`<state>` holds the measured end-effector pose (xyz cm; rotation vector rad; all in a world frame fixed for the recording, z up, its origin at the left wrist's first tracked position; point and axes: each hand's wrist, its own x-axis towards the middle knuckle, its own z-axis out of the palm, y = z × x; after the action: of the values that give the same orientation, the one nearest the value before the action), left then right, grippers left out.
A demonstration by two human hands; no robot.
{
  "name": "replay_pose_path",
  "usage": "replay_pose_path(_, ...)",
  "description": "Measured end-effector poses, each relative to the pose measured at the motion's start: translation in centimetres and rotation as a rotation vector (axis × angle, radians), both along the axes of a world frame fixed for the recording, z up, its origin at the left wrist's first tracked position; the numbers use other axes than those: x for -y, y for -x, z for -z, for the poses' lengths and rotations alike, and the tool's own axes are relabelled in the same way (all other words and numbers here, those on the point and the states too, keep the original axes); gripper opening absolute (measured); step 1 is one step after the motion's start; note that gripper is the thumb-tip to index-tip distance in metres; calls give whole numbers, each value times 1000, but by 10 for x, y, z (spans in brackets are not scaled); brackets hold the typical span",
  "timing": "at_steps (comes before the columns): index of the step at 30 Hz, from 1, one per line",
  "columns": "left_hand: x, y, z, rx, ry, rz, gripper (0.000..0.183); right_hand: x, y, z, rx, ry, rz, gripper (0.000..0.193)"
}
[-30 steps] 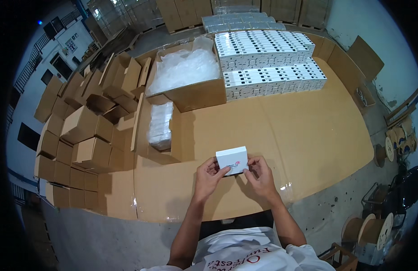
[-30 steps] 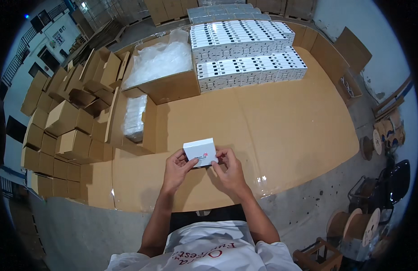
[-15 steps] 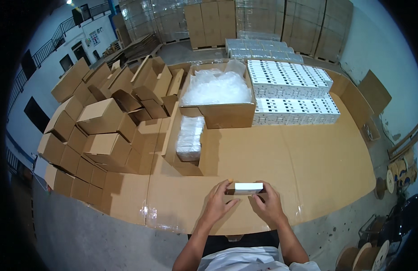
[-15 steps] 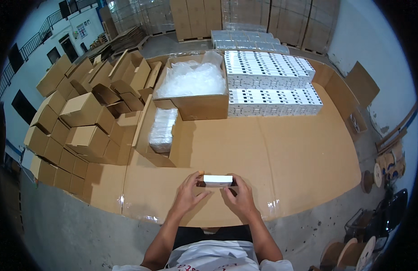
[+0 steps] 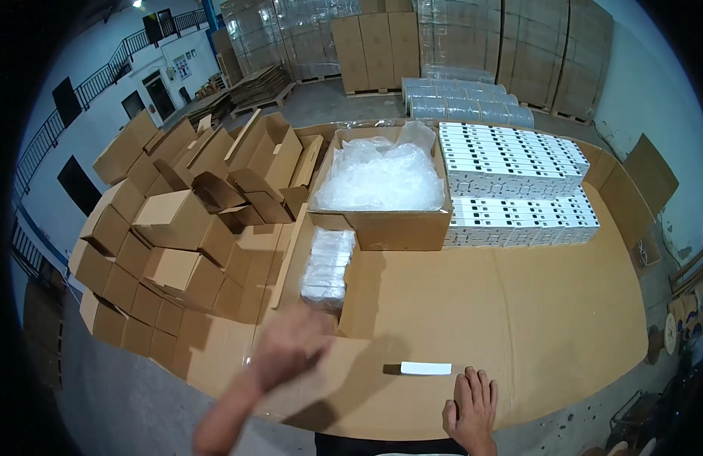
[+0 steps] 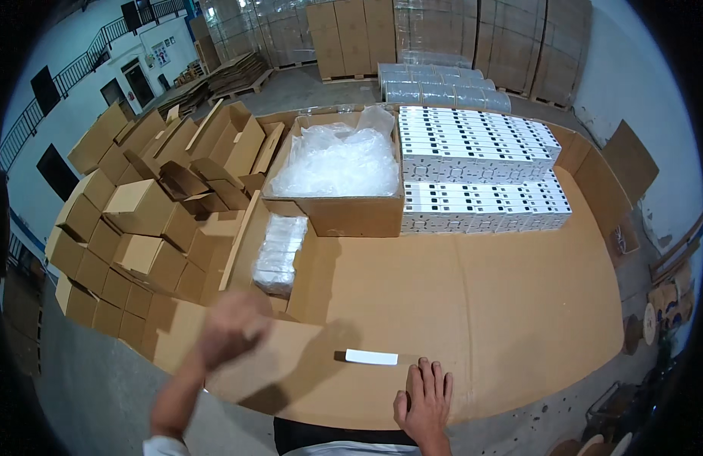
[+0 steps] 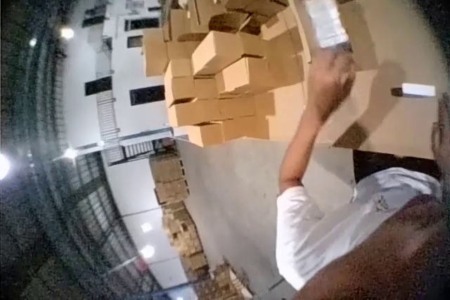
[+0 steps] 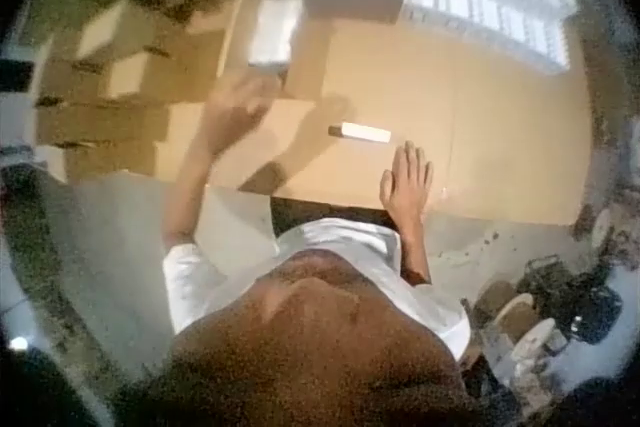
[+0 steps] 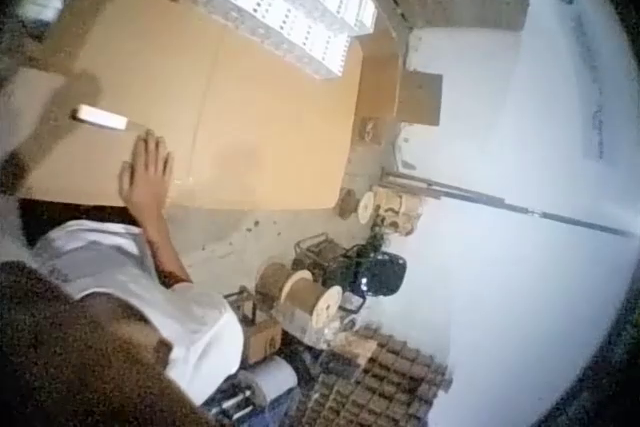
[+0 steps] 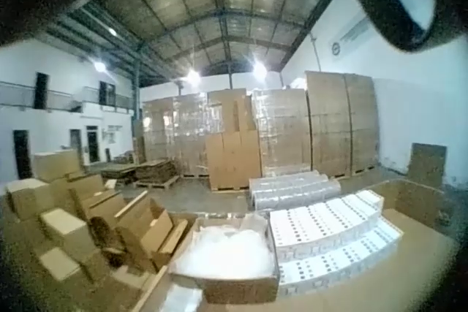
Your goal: Packing small product boxes into larger cardboard shipping boxes on a warehouse table.
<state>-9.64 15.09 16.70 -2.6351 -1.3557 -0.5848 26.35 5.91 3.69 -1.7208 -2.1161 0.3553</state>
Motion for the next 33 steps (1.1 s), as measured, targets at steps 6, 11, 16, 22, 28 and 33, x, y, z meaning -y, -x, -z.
replay_pose_path(6,-321,0,-38,-92,-216,-142,38,-21,-16,3,-4,-50,32,52)
replay_pose_path(11,-464,-28,-7,-196,-47,-469,47,-54,-39,12,-16,-51,55,50)
replay_pose_path(16,-494,-15,4,-188,13,-554,36,-53,-39,12,-44,-76,49,49)
replay_pose_path(22,-376,10,-67,361,-146,-444,29,-3,-31,-4,-38,-97,30,44)
replay_pose_path(28,-167,5,-95,1013,228,-155,36,23,-25,-8,-228,-97,15,47)
replay_pose_path(33,32,-8,7,1291,536,-133,42,64,3,-22,-563,-298,-33,49)
